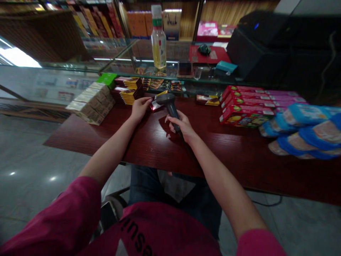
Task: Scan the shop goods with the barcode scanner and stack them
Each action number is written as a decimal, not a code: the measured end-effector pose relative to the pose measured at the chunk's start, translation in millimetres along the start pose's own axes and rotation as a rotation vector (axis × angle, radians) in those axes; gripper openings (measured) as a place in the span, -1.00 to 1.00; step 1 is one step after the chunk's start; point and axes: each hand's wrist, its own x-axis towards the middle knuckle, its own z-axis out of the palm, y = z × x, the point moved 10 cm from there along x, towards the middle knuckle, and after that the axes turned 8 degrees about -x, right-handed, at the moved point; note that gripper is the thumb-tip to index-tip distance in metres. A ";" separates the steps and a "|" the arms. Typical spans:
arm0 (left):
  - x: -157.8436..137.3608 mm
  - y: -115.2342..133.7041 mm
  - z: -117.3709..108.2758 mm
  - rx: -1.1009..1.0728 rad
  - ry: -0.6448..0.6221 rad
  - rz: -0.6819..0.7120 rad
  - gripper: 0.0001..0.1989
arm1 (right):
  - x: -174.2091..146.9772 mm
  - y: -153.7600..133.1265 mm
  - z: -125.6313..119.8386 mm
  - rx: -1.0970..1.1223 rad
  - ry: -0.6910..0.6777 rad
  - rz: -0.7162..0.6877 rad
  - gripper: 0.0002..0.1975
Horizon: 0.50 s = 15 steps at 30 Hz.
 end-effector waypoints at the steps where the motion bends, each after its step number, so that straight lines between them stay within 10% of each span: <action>1: -1.0 4.0 -1.0 0.019 0.006 0.022 -0.78 | -0.2 0.4 -0.3 0.011 0.000 0.002 -0.62; 10: -22.2 96.5 -73.1 0.329 0.182 0.454 -0.73 | 5.1 1.8 -9.3 0.111 0.083 0.003 -0.63; 15: -27.3 91.3 -122.7 0.479 0.177 0.461 -0.69 | 28.1 7.9 25.0 0.128 0.021 0.003 -0.64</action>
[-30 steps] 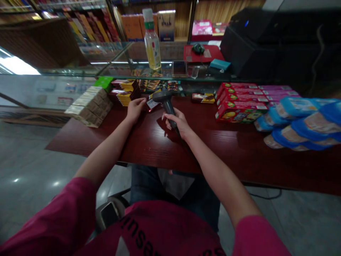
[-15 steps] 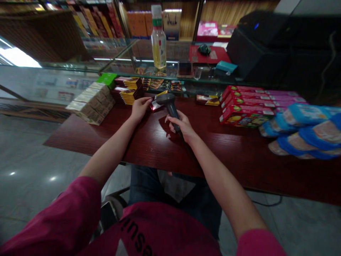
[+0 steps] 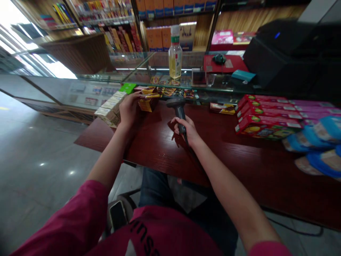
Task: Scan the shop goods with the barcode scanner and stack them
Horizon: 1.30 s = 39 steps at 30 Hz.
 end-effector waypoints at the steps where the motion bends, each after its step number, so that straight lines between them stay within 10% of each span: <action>1: -5.0 -7.3 -2.0 0.036 -0.024 -0.014 -0.66 | 4.4 3.1 7.1 0.004 -0.007 -0.002 -0.64; 12: -12.4 -20.6 20.4 0.433 -0.156 -0.247 -0.43 | 8.6 15.9 17.9 -0.023 -0.043 0.000 -0.71; 19: -28.4 13.8 52.0 0.408 -0.387 -0.058 -0.38 | 7.4 18.5 13.3 0.021 -0.018 0.018 -0.68; 27: -22.9 4.0 51.3 0.469 -0.348 -0.125 -0.30 | 2.5 14.7 10.0 0.016 0.029 -0.020 -0.69; 35: -22.9 12.2 55.7 0.374 -0.202 -0.147 -0.23 | -24.6 -16.7 -53.1 -0.148 0.310 -0.188 -0.57; 39: -20.8 54.2 101.8 0.287 -0.261 -0.060 -0.23 | -43.9 -38.2 -115.1 -0.206 0.427 -0.233 -0.49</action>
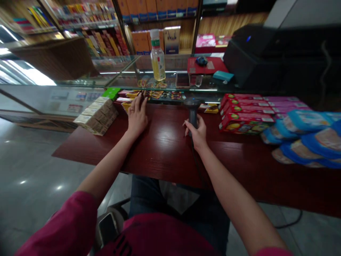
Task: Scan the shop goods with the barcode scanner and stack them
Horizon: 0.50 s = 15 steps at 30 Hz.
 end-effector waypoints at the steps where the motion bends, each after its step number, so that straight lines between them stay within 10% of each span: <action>1: 4.2 21.1 16.3 -0.020 -0.056 0.048 -0.26 | 2.7 -2.1 -16.4 -0.018 0.027 -0.008 -0.49; 8: 41.0 161.6 146.7 -0.229 -0.352 0.264 -0.35 | 12.4 -1.3 -67.8 -0.020 0.080 0.033 -0.49; 15: 67.5 195.0 193.8 -0.284 -0.374 0.289 -0.64 | 26.6 13.6 -62.5 0.014 0.074 0.044 -0.49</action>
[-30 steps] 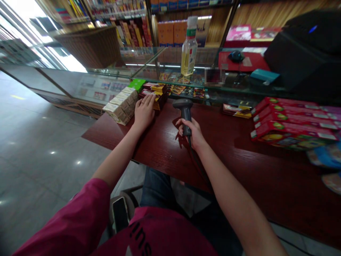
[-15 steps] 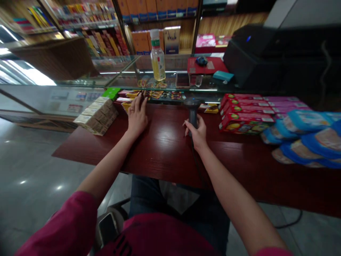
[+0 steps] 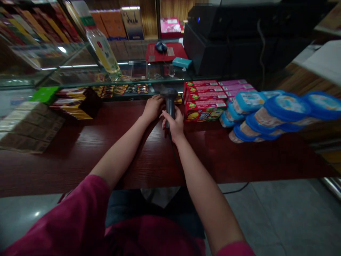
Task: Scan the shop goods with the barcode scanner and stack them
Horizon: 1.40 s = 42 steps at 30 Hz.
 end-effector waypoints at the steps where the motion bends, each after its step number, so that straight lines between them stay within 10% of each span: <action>1: -0.7 0.9 -1.9 -0.014 0.004 0.016 -0.67 | 1.2 0.6 1.9 0.002 -0.006 -0.004 -0.48; 11: -73.6 -81.1 -89.0 -0.407 0.394 -0.246 -0.75 | -24.8 -23.3 41.1 0.072 -0.171 0.007 -0.54; 17: -139.9 -147.7 -101.7 -0.865 0.367 -0.532 -0.72 | -54.8 -20.8 83.1 0.112 -0.441 0.138 -0.64; 36: -137.8 -136.7 -92.1 -0.961 0.330 -0.556 -0.75 | -61.6 -10.1 89.6 -0.002 -0.452 0.137 -0.65; 42: -156.5 -108.6 -157.8 -0.391 0.574 -0.308 -0.75 | -59.3 -13.9 87.9 0.055 -0.401 0.121 -0.62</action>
